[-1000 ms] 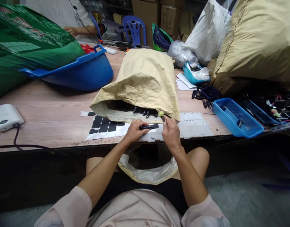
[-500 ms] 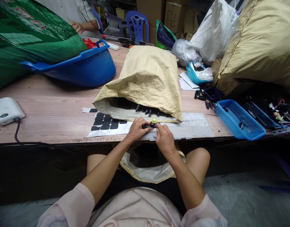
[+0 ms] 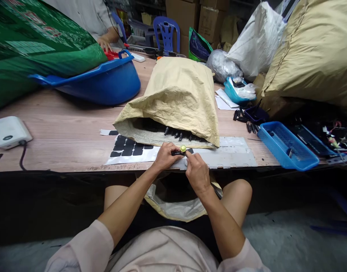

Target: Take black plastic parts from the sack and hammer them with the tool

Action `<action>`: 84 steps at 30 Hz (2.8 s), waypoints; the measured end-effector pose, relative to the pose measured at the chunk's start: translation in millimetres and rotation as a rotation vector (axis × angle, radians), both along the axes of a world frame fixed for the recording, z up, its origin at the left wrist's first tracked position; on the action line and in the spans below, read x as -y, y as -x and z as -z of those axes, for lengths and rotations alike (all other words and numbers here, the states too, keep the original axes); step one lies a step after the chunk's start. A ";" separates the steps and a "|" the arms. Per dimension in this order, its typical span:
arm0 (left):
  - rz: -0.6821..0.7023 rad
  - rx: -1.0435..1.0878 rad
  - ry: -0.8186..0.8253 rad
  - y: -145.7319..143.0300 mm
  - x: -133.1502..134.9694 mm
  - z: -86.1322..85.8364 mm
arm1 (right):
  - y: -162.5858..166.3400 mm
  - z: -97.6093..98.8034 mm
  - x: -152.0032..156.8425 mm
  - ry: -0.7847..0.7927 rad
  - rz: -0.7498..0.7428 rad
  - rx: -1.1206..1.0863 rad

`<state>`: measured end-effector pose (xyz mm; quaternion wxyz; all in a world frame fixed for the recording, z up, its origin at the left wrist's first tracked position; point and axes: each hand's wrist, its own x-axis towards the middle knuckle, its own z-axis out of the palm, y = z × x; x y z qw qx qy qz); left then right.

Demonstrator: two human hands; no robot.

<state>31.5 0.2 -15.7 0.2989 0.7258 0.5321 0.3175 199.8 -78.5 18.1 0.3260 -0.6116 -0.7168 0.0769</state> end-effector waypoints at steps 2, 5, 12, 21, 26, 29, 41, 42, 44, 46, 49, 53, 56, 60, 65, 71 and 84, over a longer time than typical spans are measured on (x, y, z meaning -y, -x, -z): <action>-0.002 0.000 -0.007 0.5 -0.4 1.3 | -3.8 -6.8 -1.4 -0.042 -0.017 -0.040; -0.001 0.000 -0.013 1.1 -1.2 3.0 | -5.6 -16.7 -0.6 -0.131 0.002 -0.104; -0.010 -0.005 -0.015 0.9 -0.4 2.3 | -8.4 -1.8 -0.4 -0.038 0.046 -0.041; 0.012 -0.045 -0.063 1.2 3.2 -0.3 | -66.9 -21.0 -24.9 -0.144 0.360 -0.146; 0.015 -0.032 -0.055 1.8 2.8 0.1 | -102.8 -18.5 -42.3 -0.058 0.586 0.007; 0.018 -0.024 -0.056 2.9 1.7 1.7 | -119.7 -16.5 -57.6 0.095 0.734 0.139; 0.042 -0.046 -0.037 6.0 0.9 2.0 | -134.2 8.3 -81.8 0.163 0.742 0.316; 0.043 -0.049 -0.037 6.2 1.2 2.5 | -134.0 8.9 -81.4 0.161 0.739 0.317; 0.045 -0.053 -0.040 6.8 1.2 4.0 | -133.8 9.5 -80.8 0.157 0.731 0.324; 0.051 -0.059 -0.043 7.4 -0.4 5.8 | -133.6 9.5 -80.4 0.154 0.729 0.334; 0.054 -0.079 -0.041 7.9 -3.1 5.1 | -132.9 9.5 -80.5 0.150 0.733 0.351; 0.041 -0.063 -0.183 6.4 12.0 -7.3 | -132.5 11.4 -81.8 0.155 0.741 0.372; 0.176 0.002 -0.401 2.4 46.8 -12.7 | -133.4 14.4 -83.4 0.141 0.747 0.380; 0.544 -0.105 -0.369 -5.2 94.9 11.2 | -134.3 16.1 -84.7 0.136 0.749 0.382; 0.415 -0.505 0.235 -17.0 107.9 60.8 | -133.0 13.1 -83.9 0.146 0.739 0.374; 0.402 -0.519 0.292 -29.6 111.5 52.6 | -132.2 12.2 -83.3 0.139 0.745 0.365; -0.494 -0.164 -0.058 22.7 -63.8 -28.7 | -133.0 16.3 -84.6 0.126 0.743 0.386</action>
